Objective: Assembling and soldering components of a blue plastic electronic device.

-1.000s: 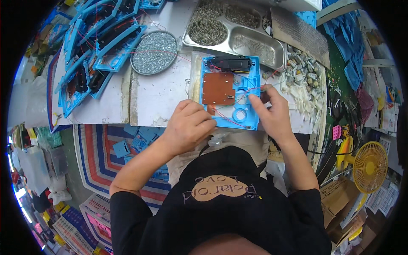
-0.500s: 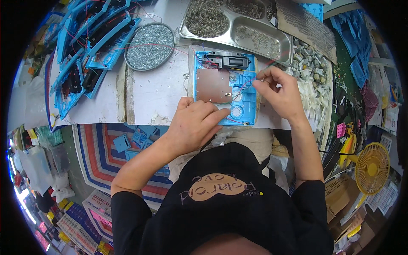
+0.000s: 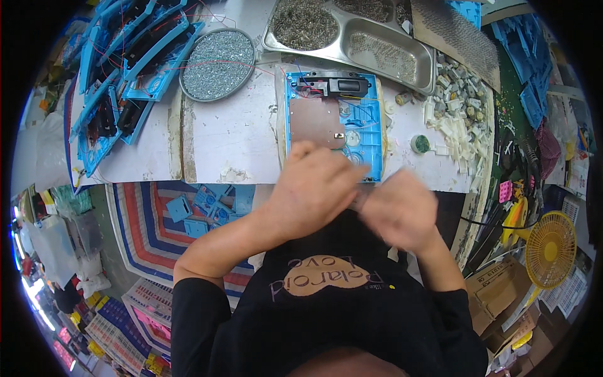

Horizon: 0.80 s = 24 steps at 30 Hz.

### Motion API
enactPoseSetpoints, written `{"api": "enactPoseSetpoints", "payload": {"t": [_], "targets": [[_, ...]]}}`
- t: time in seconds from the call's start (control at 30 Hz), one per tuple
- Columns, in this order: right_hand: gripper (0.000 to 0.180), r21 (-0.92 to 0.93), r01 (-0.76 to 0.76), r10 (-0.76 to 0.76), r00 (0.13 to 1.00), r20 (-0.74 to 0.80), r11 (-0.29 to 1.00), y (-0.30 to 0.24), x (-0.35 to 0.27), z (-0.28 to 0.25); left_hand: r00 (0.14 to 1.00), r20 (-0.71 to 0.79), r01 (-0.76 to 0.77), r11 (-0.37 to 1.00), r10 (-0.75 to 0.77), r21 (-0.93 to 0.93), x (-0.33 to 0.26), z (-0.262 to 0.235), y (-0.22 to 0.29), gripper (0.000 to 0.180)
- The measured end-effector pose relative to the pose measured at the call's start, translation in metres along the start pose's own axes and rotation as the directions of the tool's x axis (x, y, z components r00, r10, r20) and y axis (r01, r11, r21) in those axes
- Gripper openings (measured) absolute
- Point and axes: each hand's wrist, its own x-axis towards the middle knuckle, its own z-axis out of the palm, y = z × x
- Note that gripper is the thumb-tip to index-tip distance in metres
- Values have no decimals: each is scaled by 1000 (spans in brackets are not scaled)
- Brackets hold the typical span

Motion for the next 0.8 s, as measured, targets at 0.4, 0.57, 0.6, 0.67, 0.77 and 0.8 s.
{"api": "enactPoseSetpoints", "payload": {"t": [0.4, 0.57, 0.6, 0.67, 0.77, 0.8], "targets": [[43, -329, -54, 133, 966, 222, 943, 2, 32, 39, 963, -207, 189, 980, -174, 58, -53, -25, -29, 14], [40, -324, -25, 89, 978, 186, 946, 2, 34, 66, 951, 58, 293, 944, -305, 152, -78, -18, -12, 15], [34, -277, -77, 119, 983, 140, 958, 1, 33, 69, 953, 121, 266, 958, -278, 110, -84, -14, -7, 15], [34, -284, -85, 135, 978, 161, 955, -2, 38, 73, 948, 176, 263, 964, -265, 33, -92, -8, 0, 15], [34, -341, -86, 159, 968, 193, 936, -3, 39, 76, 909, 367, 229, 973, -198, -42, -85, -30, -7, 18], [34, -372, -88, 172, 964, 201, 924, -1, 36, 76, 880, 439, 230, 972, -182, -57, -76, -47, -13, 19]]}}
